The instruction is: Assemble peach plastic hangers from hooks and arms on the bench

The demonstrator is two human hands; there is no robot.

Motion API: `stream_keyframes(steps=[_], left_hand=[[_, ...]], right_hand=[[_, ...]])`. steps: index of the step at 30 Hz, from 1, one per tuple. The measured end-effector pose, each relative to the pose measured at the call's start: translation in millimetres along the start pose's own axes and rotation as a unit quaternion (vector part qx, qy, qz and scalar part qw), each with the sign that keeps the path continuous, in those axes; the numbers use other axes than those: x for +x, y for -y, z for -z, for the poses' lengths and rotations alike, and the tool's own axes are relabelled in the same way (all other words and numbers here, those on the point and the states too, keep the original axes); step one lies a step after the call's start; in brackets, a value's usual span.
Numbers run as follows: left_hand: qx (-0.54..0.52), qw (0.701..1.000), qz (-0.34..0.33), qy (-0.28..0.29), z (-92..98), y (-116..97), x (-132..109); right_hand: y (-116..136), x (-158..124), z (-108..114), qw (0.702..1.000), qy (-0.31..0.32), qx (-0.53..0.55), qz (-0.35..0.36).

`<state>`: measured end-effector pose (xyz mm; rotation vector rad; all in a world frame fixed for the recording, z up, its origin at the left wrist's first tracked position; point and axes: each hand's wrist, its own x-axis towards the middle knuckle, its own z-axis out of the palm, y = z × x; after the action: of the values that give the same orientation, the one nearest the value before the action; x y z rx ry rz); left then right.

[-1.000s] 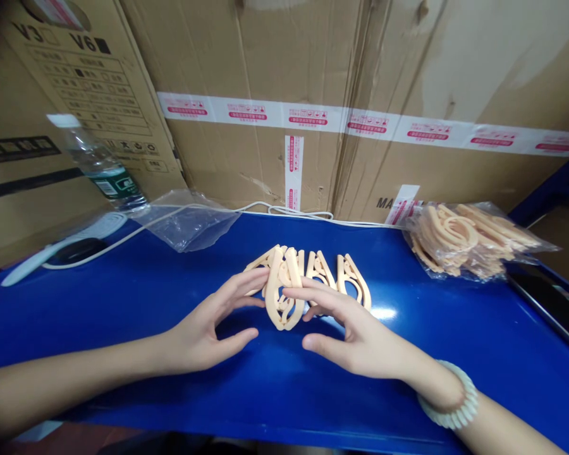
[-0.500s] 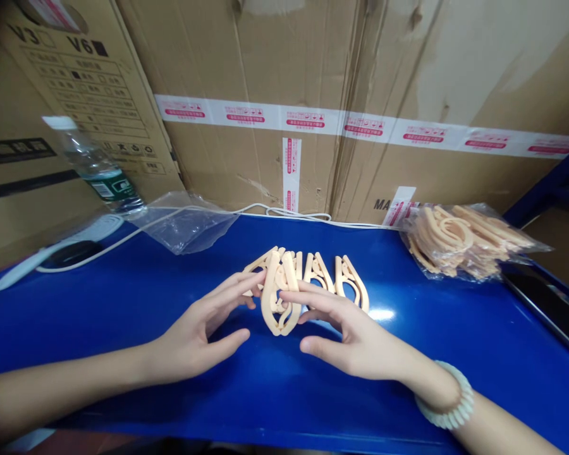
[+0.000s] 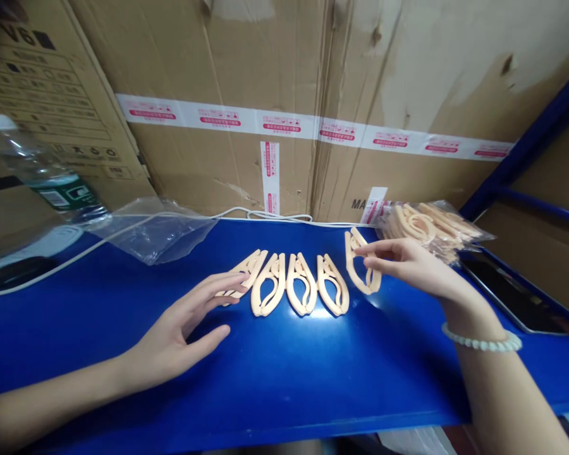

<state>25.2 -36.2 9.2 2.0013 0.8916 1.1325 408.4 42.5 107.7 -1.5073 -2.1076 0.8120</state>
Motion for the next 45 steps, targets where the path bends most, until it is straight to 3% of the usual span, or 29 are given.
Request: stream_keyframes(steps=[6, 11, 17, 23, 26, 31, 39, 42, 45], left_hand=[[0.083, 0.996, -0.035, -0.009, 3.8, -2, 1], [0.138, 0.989, -0.061, -0.004, 2.4, 1, 1], [0.277, 0.958, -0.067, 0.027, -3.5, 5, -2], [0.396, 0.91, 0.011, 0.124, -24.6, -14, -4], [0.395, 0.905, 0.048, 0.153, -36.8, -19, -4], [0.392, 0.907, 0.075, 0.137, -41.8, -11, 4], [0.386, 0.901, 0.126, 0.15, -8.2, 27, 68], [0.395, 0.904, 0.114, 0.118, -0.6, 33, 76], [0.414, 0.906, 0.039, 0.08, 0.0, 29, 63]], right_hand=[[-13, -7, 9, 0.99, 0.124, -0.07, -0.026], [-24, -23, 3, 0.979, 0.132, -0.152, 0.024], [-29, -53, -39, 0.961, -0.014, -0.253, 0.111], [-9, -62, -86, 0.929, 0.041, -0.339, 0.142], [-4, -56, -99, 0.916, 0.032, -0.364, 0.166], [-1, -39, -108, 0.914, 0.024, -0.374, 0.154], [2, 44, -111, 0.925, 0.046, -0.368, 0.083], [13, 56, -111, 0.93, -0.012, -0.345, 0.126], [37, 34, -109, 0.912, -0.172, -0.245, 0.281]])
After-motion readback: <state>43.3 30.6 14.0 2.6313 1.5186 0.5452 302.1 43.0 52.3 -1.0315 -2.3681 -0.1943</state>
